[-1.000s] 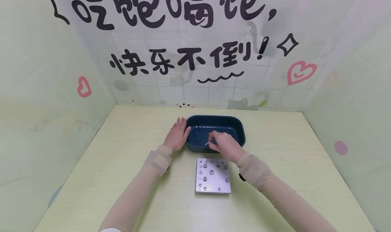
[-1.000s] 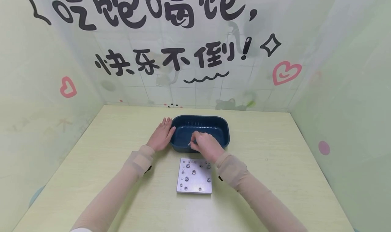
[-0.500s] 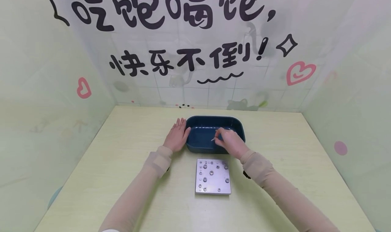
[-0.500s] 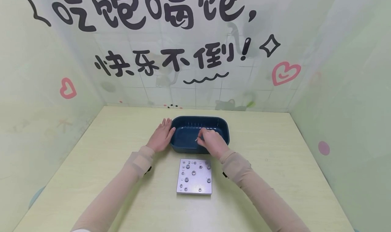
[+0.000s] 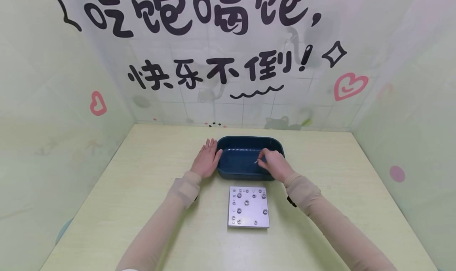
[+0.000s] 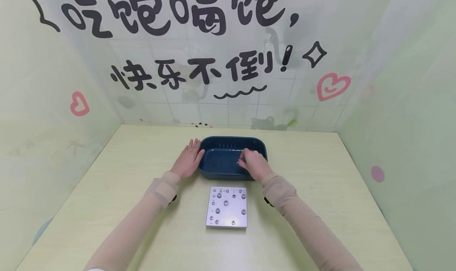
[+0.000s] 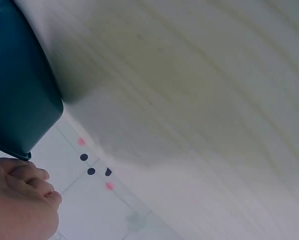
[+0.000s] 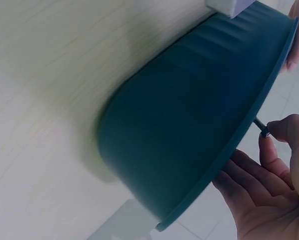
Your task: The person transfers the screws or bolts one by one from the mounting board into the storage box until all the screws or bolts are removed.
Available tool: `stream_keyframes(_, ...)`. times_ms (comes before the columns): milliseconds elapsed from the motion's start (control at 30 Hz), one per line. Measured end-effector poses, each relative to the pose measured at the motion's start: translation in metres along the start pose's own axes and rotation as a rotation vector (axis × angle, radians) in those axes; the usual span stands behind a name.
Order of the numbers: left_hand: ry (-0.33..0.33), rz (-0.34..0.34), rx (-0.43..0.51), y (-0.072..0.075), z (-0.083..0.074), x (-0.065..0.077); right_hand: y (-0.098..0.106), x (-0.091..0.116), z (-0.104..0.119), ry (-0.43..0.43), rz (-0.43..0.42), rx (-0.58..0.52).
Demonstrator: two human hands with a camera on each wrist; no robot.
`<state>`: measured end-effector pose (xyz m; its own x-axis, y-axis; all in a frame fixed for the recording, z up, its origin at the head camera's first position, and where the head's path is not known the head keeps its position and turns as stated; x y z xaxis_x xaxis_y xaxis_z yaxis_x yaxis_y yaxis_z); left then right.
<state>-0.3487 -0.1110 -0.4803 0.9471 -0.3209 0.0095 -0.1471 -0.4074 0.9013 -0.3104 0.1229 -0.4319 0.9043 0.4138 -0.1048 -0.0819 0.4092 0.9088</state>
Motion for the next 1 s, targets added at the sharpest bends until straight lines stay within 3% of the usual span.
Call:
stream_keyframes(567, 0.003, 0.001, -0.005, -0.003, 0.002, 0.000, -0.013, -0.010, -0.028, -0.087, 0.051, 0.027)
stream_keyframes(1000, 0.010, 0.007, -0.002, -0.001, 0.001, 0.002, -0.018, -0.014, -0.032, -0.125, 0.102, 0.027)
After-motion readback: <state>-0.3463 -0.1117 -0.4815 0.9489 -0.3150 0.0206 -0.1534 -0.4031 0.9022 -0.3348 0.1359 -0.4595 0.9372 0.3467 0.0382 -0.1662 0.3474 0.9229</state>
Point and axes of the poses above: each hand's wrist, its own x-axis away from the middle knuckle, its own y-axis out of the back of the hand, z = x × y, the point moved 5 cm from there along -x, towards the middle knuckle, and after that the axes turned 5 degrees about z, right-handed, at the moved point
